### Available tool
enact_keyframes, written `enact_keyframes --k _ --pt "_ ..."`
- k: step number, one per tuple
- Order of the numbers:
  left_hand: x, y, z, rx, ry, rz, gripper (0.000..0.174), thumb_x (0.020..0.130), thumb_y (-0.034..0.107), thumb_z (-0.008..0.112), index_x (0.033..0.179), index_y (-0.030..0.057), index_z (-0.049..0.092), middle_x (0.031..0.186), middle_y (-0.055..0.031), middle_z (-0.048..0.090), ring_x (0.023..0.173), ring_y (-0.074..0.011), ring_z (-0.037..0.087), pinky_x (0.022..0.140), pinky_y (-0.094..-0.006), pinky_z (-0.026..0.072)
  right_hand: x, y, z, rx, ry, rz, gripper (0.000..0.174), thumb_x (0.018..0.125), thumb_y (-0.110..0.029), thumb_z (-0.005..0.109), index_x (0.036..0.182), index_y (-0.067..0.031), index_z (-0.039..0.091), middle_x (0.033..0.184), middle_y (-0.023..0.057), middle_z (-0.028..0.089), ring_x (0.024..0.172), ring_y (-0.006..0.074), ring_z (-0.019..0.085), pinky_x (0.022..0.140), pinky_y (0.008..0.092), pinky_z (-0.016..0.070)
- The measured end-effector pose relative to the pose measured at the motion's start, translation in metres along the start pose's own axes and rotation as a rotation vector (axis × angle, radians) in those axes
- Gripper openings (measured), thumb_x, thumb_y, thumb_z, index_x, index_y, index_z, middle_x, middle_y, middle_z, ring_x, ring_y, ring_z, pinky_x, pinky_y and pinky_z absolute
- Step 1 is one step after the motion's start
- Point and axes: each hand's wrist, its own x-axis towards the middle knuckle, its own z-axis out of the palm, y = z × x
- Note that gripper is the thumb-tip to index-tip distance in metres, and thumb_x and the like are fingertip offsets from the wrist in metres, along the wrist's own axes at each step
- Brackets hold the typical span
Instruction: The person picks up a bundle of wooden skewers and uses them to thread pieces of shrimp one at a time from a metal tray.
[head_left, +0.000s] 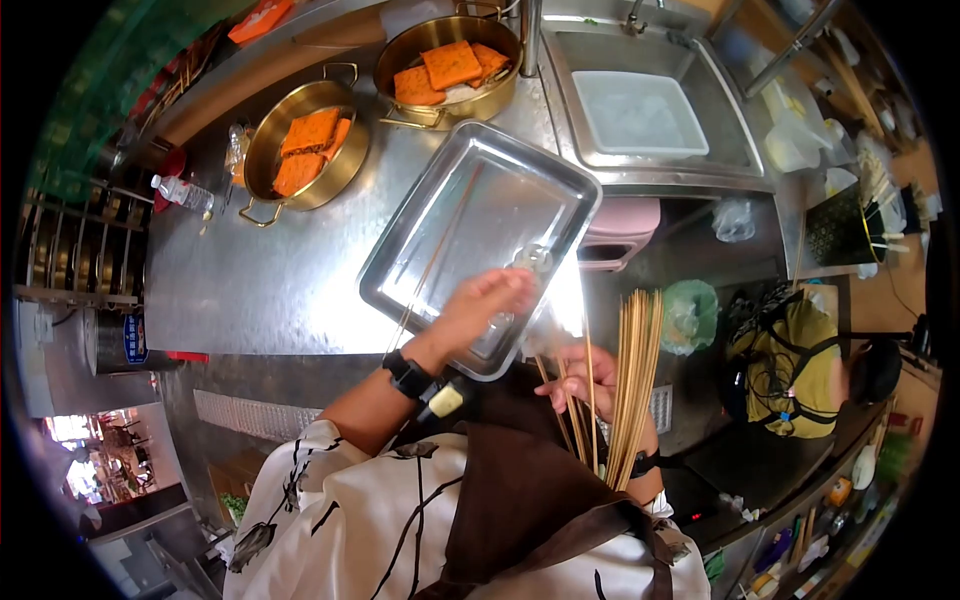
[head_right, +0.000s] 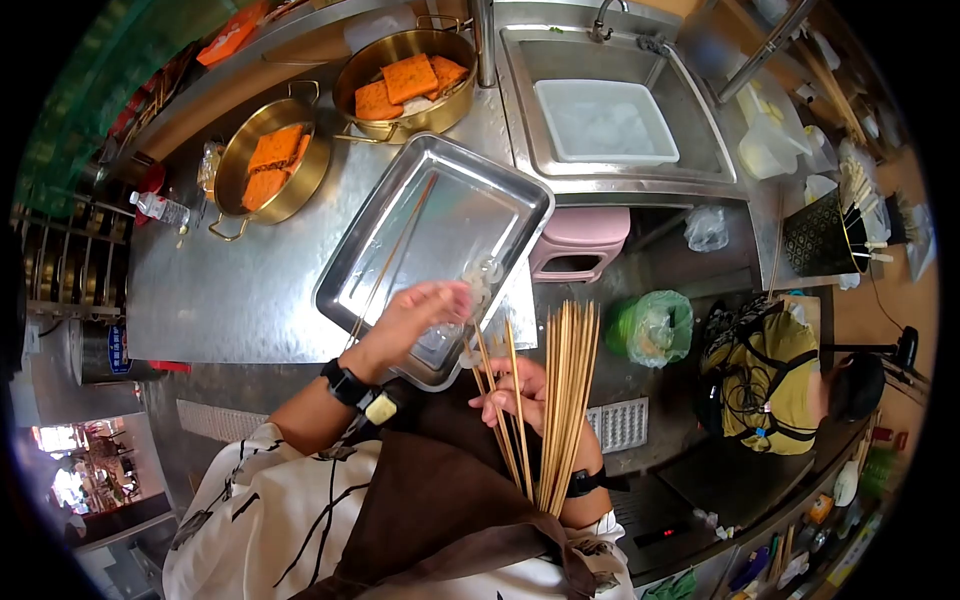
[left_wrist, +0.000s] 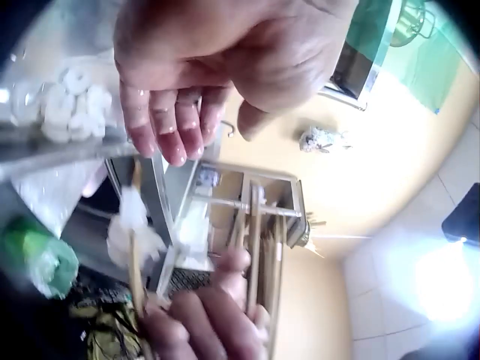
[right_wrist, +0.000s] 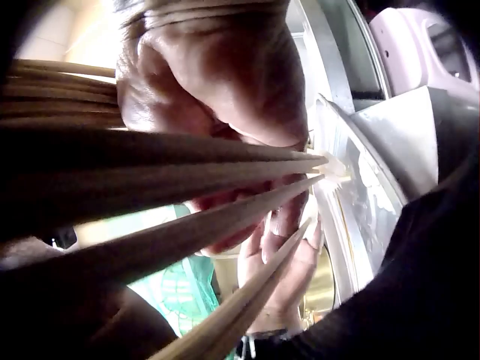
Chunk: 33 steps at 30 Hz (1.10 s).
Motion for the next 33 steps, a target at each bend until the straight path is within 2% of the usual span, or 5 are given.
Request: enact_keyframes --k 3,6,10,27,33 --pt "0.024 -0.035 -0.043 0.342 0.209 0.077 0.022 0.088 0.017 0.059 0.106 0.0042 0.061 0.094 -0.0041 0.064 0.085 -0.0145 0.06 0.078 -0.0275 0.0477 -0.006 -0.005 0.0 -0.022 0.044 0.046 0.041 0.091 -0.004 0.05 0.131 -0.004 0.039 0.075 0.0085 0.06 0.071 0.0185 0.061 0.081 0.0397 0.0512" --pt "0.021 -0.05 -0.046 1.051 0.207 0.023 0.026 0.082 0.019 0.065 0.104 0.0056 0.06 0.09 -0.0088 0.063 0.081 -0.0198 0.061 0.076 -0.0297 0.0485 -0.007 -0.009 0.001 -0.057 0.069 0.061 0.044 0.091 -0.005 0.052 0.132 -0.0018 0.036 0.077 0.01 0.06 0.068 0.0175 0.059 0.072 0.0372 0.0536" --pt "0.017 -0.06 -0.025 1.372 0.212 0.124 0.036 0.076 0.019 0.069 0.106 0.0075 0.054 0.1 -0.0143 0.056 0.087 -0.0333 0.059 0.074 -0.0388 0.0493 -0.01 -0.006 -0.001 -0.03 0.105 0.109 0.046 0.092 -0.007 0.051 0.135 -0.003 0.034 0.079 0.0093 0.058 0.064 0.0155 0.057 0.067 0.0351 0.0542" --pt "0.042 -0.085 -0.031 1.154 0.33 0.072 0.031 0.075 0.015 0.069 0.101 0.0039 0.056 0.087 -0.0145 0.061 0.076 -0.0272 0.062 0.067 -0.0355 0.0492 -0.015 0.009 -0.001 -0.103 0.084 0.016 0.044 0.094 -0.01 0.047 0.137 -0.0066 0.034 0.067 0.0054 0.053 0.058 0.0138 0.055 0.066 0.0345 0.0545" --pt "0.038 -0.079 -0.05 0.317 0.293 0.023 0.028 0.08 0.003 0.064 0.106 0.0007 0.054 0.091 -0.0097 0.062 0.079 -0.0163 0.063 0.068 -0.0267 0.0516 -0.012 0.006 0.005 -0.147 0.076 0.026 0.045 0.095 -0.012 0.048 0.137 -0.0043 0.033 0.066 0.0057 0.052 0.057 0.0138 0.055 0.067 0.0346 0.0542"
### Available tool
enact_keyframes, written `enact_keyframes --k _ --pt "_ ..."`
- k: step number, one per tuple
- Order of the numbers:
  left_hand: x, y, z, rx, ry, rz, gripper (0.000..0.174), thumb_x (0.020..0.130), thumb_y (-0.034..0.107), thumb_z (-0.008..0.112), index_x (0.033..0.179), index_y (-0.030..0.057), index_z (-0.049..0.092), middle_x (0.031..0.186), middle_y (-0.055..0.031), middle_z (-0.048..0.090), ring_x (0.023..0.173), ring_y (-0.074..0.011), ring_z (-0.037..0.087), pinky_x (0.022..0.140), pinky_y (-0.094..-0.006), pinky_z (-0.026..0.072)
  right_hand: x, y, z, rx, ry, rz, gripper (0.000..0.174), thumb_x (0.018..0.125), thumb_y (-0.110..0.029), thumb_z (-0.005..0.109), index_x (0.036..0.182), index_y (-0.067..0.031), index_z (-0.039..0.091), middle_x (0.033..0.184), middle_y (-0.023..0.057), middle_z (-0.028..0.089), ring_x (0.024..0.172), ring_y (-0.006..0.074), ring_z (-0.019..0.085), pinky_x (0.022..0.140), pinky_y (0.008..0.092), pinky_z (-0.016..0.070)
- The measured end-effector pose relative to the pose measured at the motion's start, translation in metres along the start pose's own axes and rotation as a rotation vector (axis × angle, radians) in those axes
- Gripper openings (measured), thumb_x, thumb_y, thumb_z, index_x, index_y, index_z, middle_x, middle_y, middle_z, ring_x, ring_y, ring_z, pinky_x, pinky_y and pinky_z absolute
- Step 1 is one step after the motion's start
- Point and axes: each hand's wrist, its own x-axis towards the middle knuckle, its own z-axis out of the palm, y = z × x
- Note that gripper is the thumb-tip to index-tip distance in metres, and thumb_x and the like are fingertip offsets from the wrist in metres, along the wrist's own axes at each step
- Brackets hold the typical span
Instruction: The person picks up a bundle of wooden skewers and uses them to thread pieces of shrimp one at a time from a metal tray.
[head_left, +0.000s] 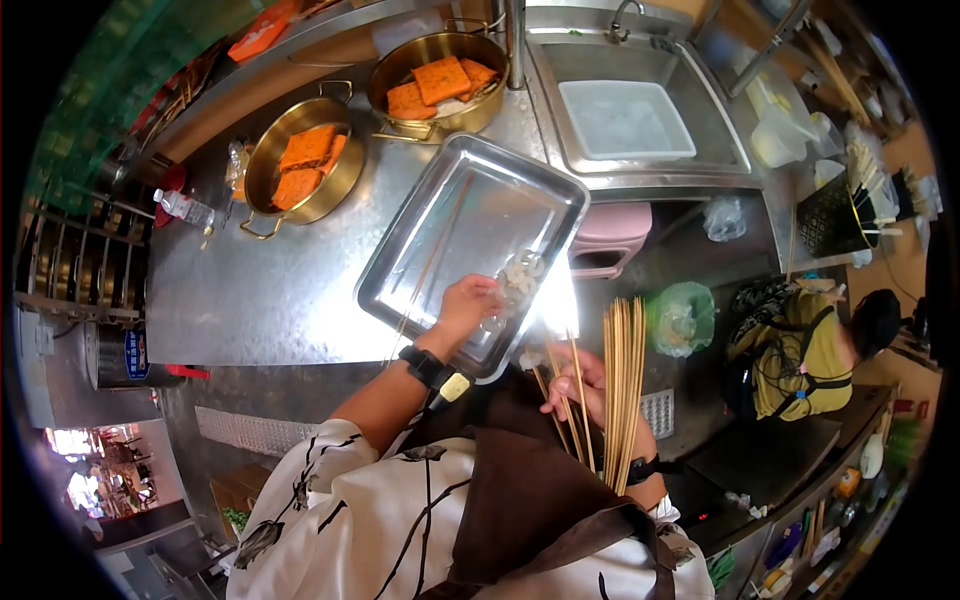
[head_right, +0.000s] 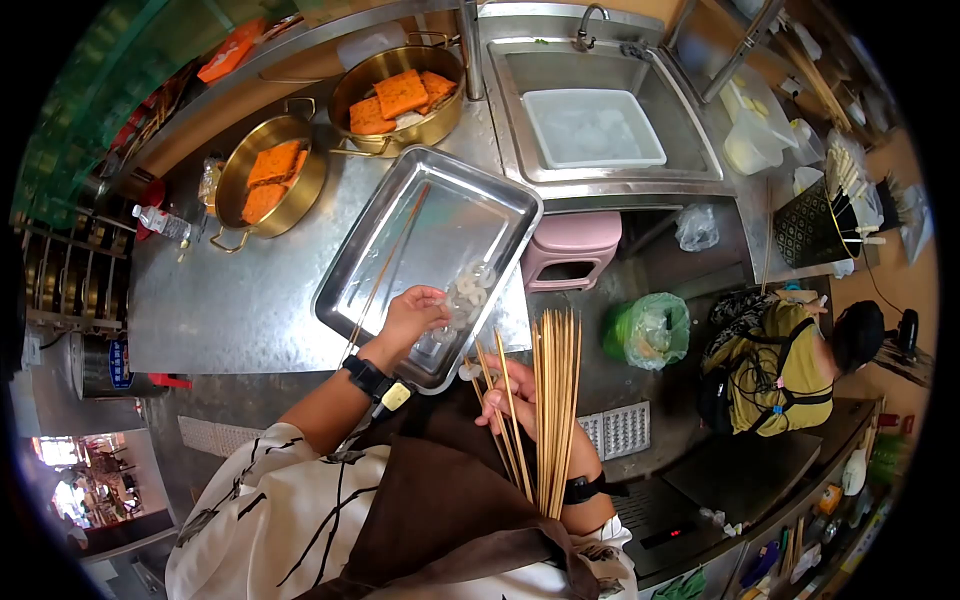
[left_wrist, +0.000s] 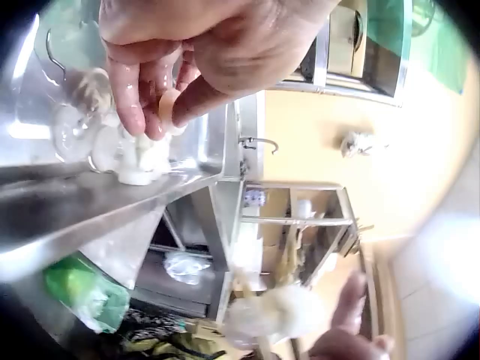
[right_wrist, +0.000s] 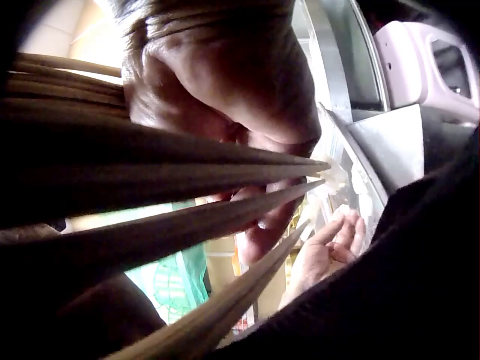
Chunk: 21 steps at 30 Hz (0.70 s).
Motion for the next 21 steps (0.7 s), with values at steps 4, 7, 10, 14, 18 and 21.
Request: enact_keyframes --k 4,7,10,14,18,21 --pt "-0.039 0.061 0.005 -0.324 -0.123 -0.166 0.028 0.084 0.002 0.062 0.11 0.0 0.053 0.099 -0.0123 0.062 0.085 -0.0188 0.064 0.074 -0.0276 0.0527 0.006 0.0 0.003 -0.012 -0.026 0.029 0.046 0.095 -0.012 0.048 0.137 -0.0026 0.032 0.066 0.0055 0.052 0.057 0.0133 0.055 0.068 0.034 0.0541" --pt "-0.051 0.076 0.009 -0.323 -0.169 -0.159 0.029 0.084 0.003 0.062 0.112 -0.0001 0.052 0.101 -0.0127 0.063 0.086 -0.0183 0.064 0.075 -0.0276 0.0523 0.009 0.001 0.005 -0.01 -0.019 0.093 0.046 0.095 -0.011 0.048 0.137 -0.0019 0.032 0.067 0.0053 0.053 0.057 0.0128 0.054 0.069 0.0335 0.054" --pt "-0.059 0.083 0.007 -0.325 -0.204 -0.132 0.03 0.084 0.005 0.063 0.112 -0.0001 0.053 0.101 -0.0116 0.064 0.086 -0.0173 0.063 0.075 -0.027 0.0518 0.012 0.005 0.005 0.012 -0.041 0.117 0.047 0.094 -0.011 0.049 0.137 -0.0012 0.032 0.069 0.0056 0.054 0.058 0.0126 0.054 0.069 0.0336 0.0542" --pt "-0.066 0.088 0.004 -0.308 -0.245 -0.108 0.029 0.084 0.006 0.064 0.111 -0.0001 0.054 0.1 -0.01 0.064 0.087 -0.0155 0.063 0.076 -0.0262 0.0511 0.012 0.004 0.008 -0.013 -0.033 0.153 0.047 0.094 -0.011 0.05 0.137 -0.0016 0.033 0.07 0.0055 0.053 0.058 0.0123 0.054 0.069 0.033 0.0542" --pt "-0.069 0.089 0.002 -0.307 -0.25 -0.091 0.029 0.084 0.007 0.065 0.11 -0.0001 0.054 0.1 -0.0094 0.064 0.086 -0.0145 0.063 0.076 -0.026 0.0508 0.012 0.005 0.014 0.008 -0.015 0.139 0.047 0.093 -0.01 0.05 0.137 -0.0019 0.034 0.07 0.0048 0.053 0.058 0.0121 0.054 0.068 0.0314 0.0538" --pt "-0.07 0.091 0.002 -0.302 -0.243 -0.076 0.028 0.084 0.008 0.065 0.109 0.0001 0.055 0.099 -0.0092 0.065 0.084 -0.0136 0.062 0.075 -0.0255 0.0504 0.013 0.005 0.015 -0.008 -0.009 0.148 0.047 0.093 -0.009 0.05 0.137 -0.0016 0.035 0.069 0.0042 0.053 0.057 0.0119 0.054 0.065 0.0302 0.0532"
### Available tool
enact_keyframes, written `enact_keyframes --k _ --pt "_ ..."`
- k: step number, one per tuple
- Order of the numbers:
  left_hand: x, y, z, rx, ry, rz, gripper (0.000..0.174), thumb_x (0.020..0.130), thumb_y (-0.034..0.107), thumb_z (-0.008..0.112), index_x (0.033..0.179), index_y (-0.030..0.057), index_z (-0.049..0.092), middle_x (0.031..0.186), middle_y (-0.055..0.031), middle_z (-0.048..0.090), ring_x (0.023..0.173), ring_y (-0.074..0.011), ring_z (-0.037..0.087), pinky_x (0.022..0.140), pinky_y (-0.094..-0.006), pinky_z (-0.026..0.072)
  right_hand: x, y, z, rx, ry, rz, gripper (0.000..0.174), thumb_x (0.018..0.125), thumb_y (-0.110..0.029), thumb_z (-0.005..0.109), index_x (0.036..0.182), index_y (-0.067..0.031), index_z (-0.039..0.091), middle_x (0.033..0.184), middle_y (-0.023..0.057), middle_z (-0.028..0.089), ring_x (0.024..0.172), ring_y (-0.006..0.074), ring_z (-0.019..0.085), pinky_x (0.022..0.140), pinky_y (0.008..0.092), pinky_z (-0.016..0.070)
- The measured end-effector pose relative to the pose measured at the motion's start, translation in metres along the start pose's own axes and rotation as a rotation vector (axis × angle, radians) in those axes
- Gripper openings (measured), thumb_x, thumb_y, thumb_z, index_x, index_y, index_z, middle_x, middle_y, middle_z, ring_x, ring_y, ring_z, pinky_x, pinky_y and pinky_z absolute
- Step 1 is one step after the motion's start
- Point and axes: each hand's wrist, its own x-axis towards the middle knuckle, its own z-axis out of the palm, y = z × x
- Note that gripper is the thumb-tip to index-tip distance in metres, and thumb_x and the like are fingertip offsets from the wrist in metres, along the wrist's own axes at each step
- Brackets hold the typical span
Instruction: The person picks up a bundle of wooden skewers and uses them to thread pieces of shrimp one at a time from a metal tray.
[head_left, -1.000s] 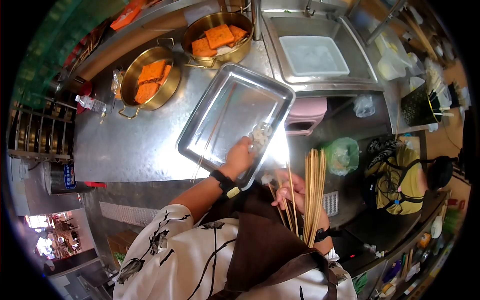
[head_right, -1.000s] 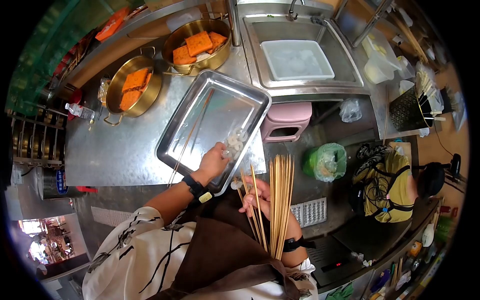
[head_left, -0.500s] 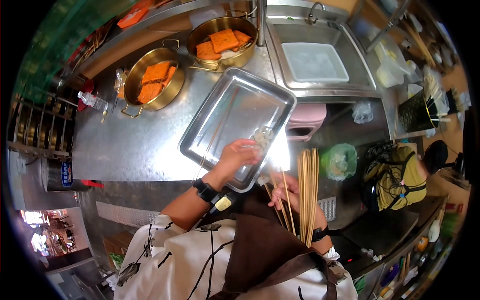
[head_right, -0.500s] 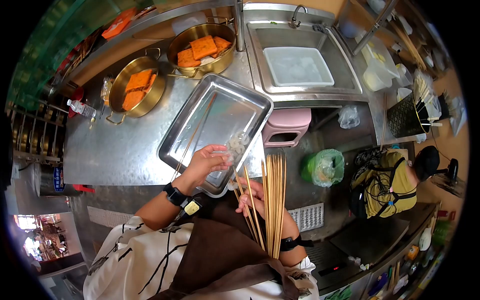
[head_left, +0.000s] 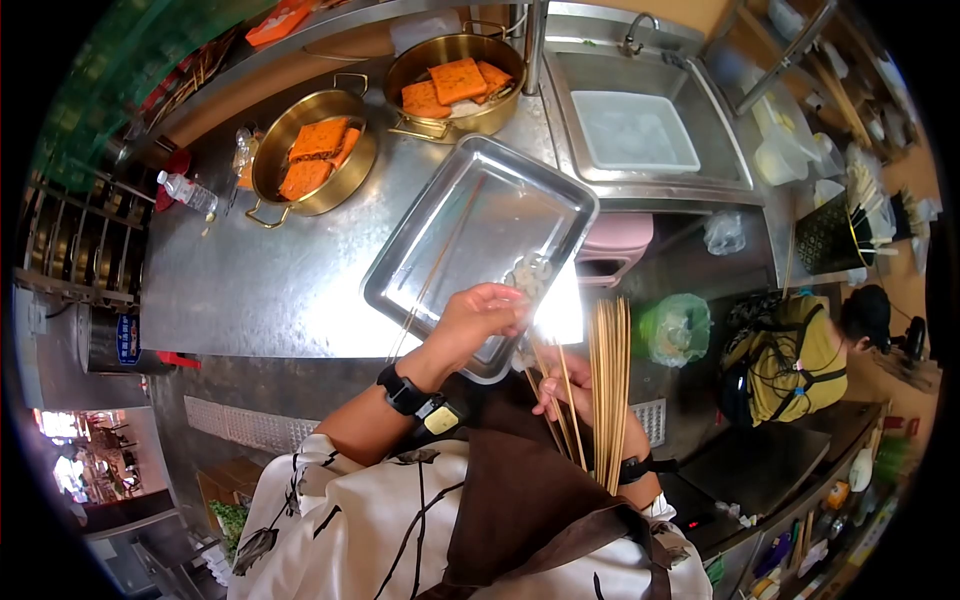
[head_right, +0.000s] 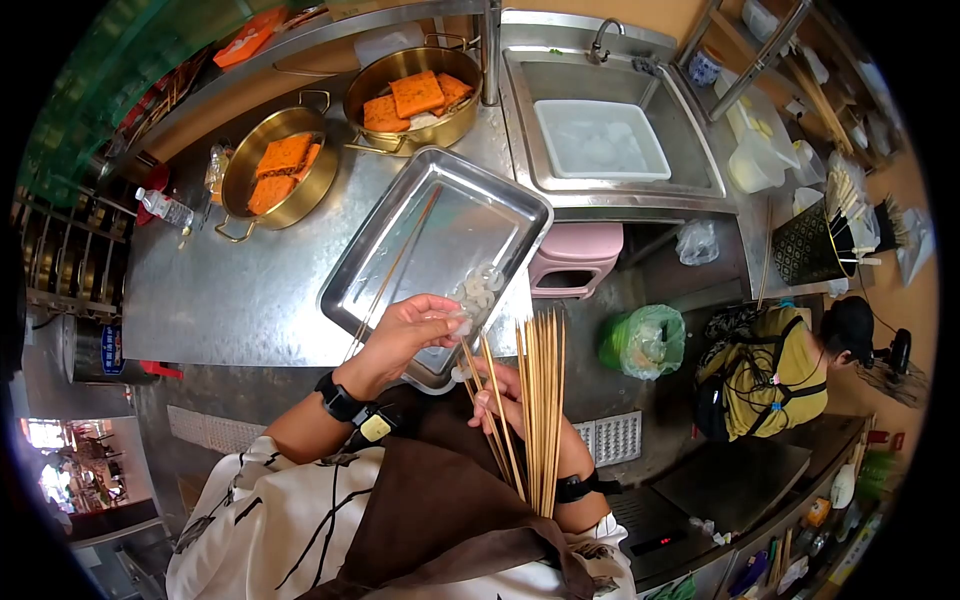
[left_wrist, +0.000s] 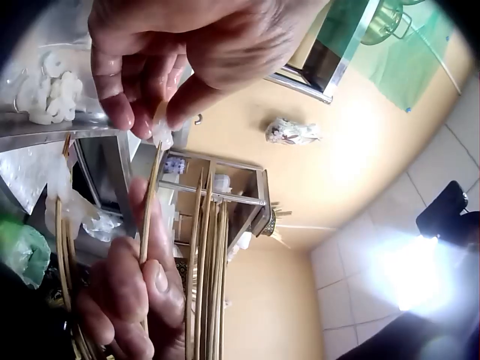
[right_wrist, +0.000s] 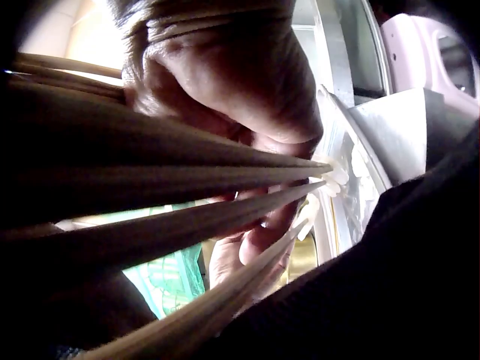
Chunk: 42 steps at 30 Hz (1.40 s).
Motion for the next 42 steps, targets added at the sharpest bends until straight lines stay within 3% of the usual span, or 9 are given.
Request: enact_keyframes --k 9,18,20,33,42 --pt "-0.007 0.005 0.006 0.156 -0.004 0.001 0.019 0.084 0.009 0.065 0.1 -0.0006 0.061 0.09 -0.0085 0.066 0.077 -0.0133 0.062 0.071 -0.0246 0.0505 -0.001 -0.003 0.007 0.029 0.009 0.019 0.047 0.093 -0.011 0.051 0.136 0.0 0.035 0.069 0.0043 0.053 0.057 0.0114 0.054 0.066 0.0298 0.0531" --pt "-0.016 0.004 0.017 -0.036 -0.03 -0.093 0.021 0.087 0.01 0.062 0.104 -0.0032 0.061 0.096 -0.0114 0.065 0.086 -0.0179 0.063 0.079 -0.03 0.0529 0.0 -0.005 0.007 -0.045 -0.017 -0.032 0.046 0.094 -0.013 0.05 0.136 -0.0023 0.035 0.068 0.0045 0.053 0.056 0.0106 0.053 0.067 0.0301 0.0535" --pt "-0.017 0.001 0.02 -0.237 -0.037 -0.122 0.022 0.088 0.01 0.061 0.105 -0.0039 0.06 0.1 -0.0123 0.064 0.09 -0.0198 0.063 0.082 -0.0325 0.0525 0.0 -0.008 0.008 -0.04 -0.014 -0.06 0.046 0.094 -0.012 0.05 0.136 -0.0027 0.035 0.068 0.0046 0.053 0.056 0.0104 0.053 0.067 0.0298 0.0534" --pt "-0.014 -0.003 0.02 -0.264 -0.032 -0.169 0.022 0.088 0.012 0.061 0.103 -0.0041 0.061 0.098 -0.0153 0.065 0.091 -0.0268 0.064 0.084 -0.0367 0.0511 0.008 0.001 -0.001 -0.009 -0.012 -0.054 0.045 0.093 -0.009 0.05 0.135 -0.0027 0.036 0.069 0.0059 0.056 0.055 0.0123 0.055 0.062 0.0289 0.0526" --pt "-0.013 0.0 0.02 -0.363 -0.072 -0.248 0.02 0.087 0.012 0.062 0.099 -0.0047 0.061 0.098 -0.0163 0.064 0.091 -0.027 0.064 0.086 -0.0386 0.0507 0.02 -0.006 -0.001 0.012 0.044 -0.009 0.026 0.089 -0.006 0.054 0.11 0.0018 0.04 0.067 0.0088 0.057 0.052 0.0147 0.056 0.057 0.0271 0.0509"
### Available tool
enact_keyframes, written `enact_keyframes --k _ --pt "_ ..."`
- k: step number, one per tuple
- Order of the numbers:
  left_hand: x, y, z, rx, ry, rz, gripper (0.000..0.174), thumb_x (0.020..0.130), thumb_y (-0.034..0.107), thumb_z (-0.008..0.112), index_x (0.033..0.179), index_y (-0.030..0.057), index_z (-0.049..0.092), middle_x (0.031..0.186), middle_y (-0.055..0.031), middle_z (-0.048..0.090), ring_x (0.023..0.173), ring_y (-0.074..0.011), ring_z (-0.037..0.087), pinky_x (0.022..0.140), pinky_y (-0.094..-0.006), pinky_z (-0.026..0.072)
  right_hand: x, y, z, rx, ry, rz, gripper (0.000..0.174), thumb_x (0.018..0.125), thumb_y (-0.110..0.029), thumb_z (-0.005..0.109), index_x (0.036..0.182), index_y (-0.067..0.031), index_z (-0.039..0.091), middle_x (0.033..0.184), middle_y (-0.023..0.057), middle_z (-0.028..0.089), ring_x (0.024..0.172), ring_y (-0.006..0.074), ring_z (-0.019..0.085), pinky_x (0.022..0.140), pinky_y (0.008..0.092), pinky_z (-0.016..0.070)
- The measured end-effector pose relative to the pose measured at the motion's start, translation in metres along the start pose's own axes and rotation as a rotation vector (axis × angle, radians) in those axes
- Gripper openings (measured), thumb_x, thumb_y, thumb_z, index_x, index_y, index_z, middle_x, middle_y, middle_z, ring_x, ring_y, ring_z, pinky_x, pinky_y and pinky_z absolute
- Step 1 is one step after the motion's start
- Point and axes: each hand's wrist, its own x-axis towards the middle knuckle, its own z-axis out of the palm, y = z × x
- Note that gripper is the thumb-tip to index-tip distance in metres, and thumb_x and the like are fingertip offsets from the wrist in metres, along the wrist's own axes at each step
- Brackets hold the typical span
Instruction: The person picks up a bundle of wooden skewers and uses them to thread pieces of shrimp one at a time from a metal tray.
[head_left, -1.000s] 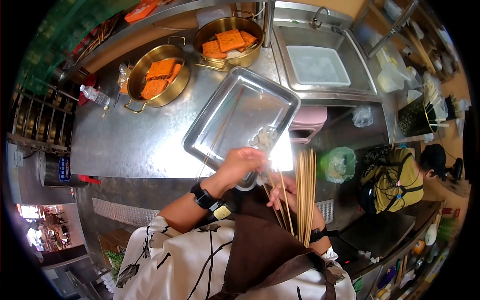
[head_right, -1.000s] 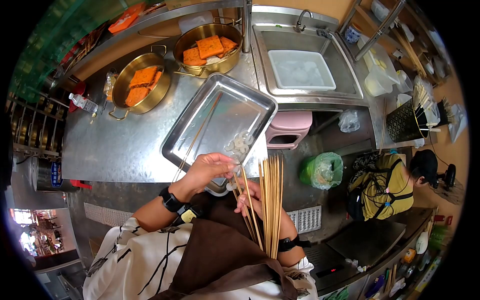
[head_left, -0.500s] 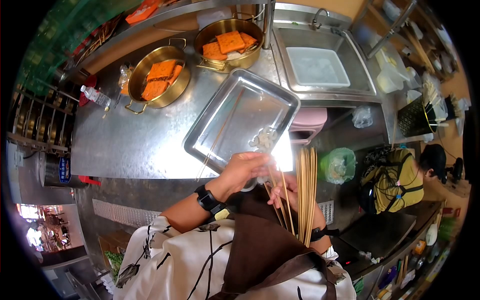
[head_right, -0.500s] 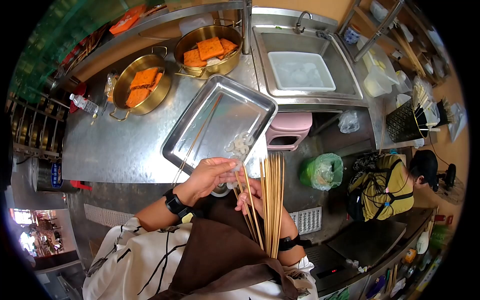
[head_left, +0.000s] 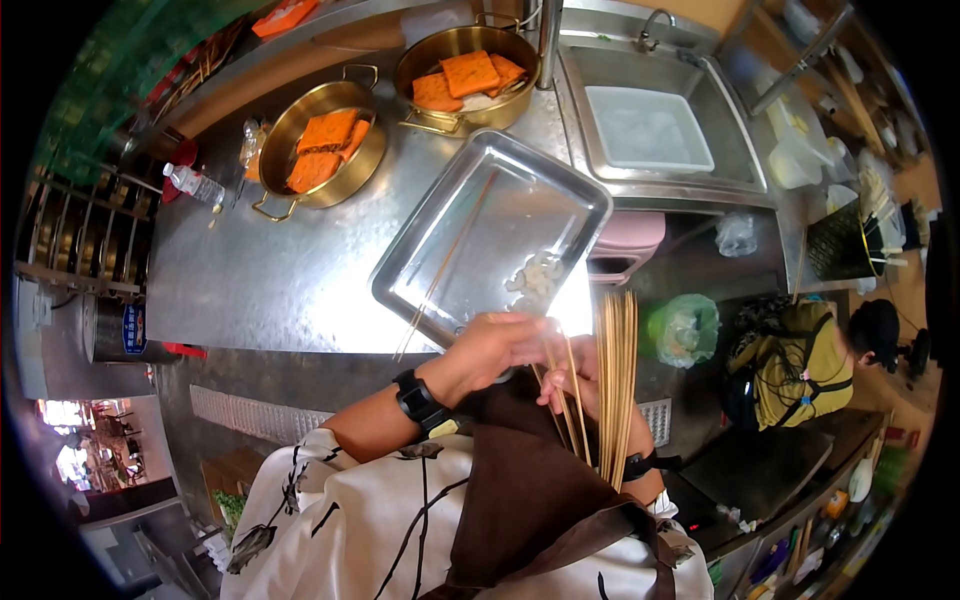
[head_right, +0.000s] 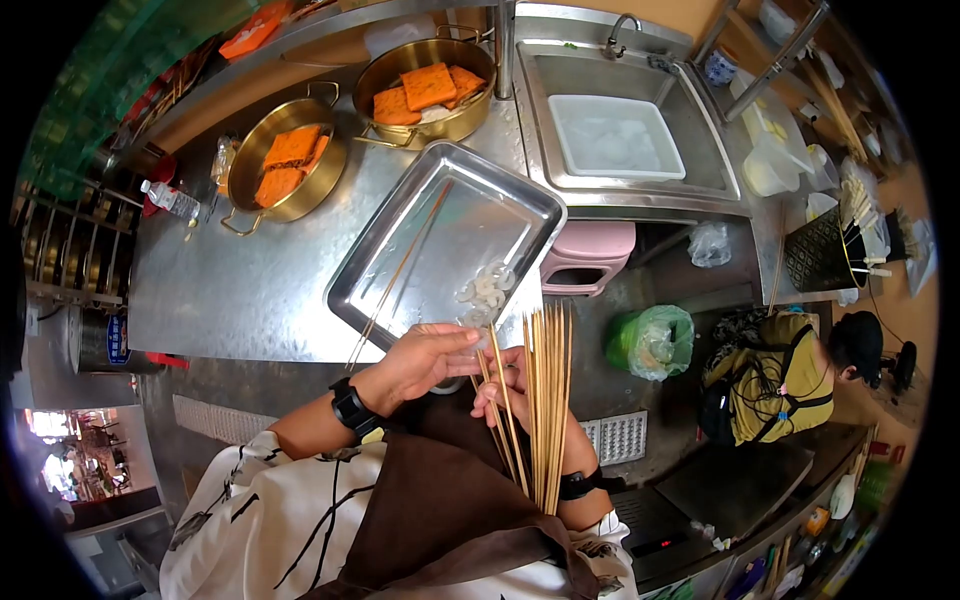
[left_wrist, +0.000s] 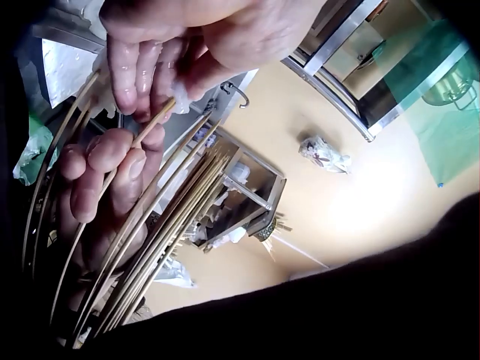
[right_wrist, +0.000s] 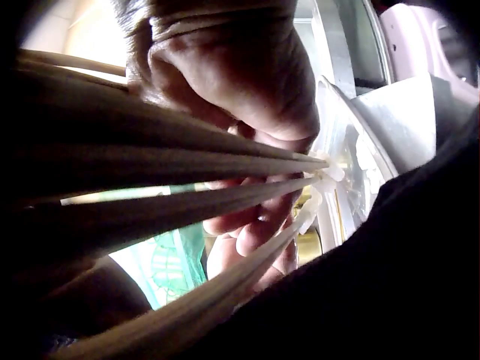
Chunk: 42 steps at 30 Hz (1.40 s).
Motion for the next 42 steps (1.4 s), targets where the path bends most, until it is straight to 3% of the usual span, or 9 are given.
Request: enact_keyframes --k 27,39,42 --pt "0.001 -0.001 -0.002 0.022 0.105 0.072 0.026 0.091 0.019 0.058 0.104 -0.0023 0.06 0.101 -0.0163 0.062 0.093 -0.0278 0.063 0.084 -0.0399 0.0525 0.016 0.001 0.008 0.066 0.039 -0.077 0.017 0.088 -0.003 0.057 0.096 -0.0008 0.042 0.065 0.0096 0.056 0.052 0.0163 0.057 0.053 0.028 0.0503" --pt "-0.011 -0.002 -0.001 0.069 0.087 0.067 0.023 0.091 0.02 0.058 0.098 -0.0011 0.062 0.093 -0.0119 0.064 0.085 -0.0209 0.064 0.081 -0.0338 0.0522 0.016 0.007 0.009 0.07 0.009 -0.067 0.017 0.088 -0.005 0.058 0.091 -0.0034 0.041 0.065 0.0091 0.056 0.052 0.015 0.056 0.057 0.031 0.0537" --pt "-0.013 -0.002 -0.005 0.072 0.081 0.075 0.022 0.091 0.02 0.058 0.098 0.0001 0.063 0.092 -0.0111 0.065 0.084 -0.0201 0.064 0.08 -0.0327 0.0522 0.017 0.009 0.008 0.025 -0.018 -0.057 0.014 0.09 -0.008 0.055 0.096 -0.0014 0.044 0.067 0.0101 0.058 0.052 0.0146 0.056 0.059 0.0315 0.0538"
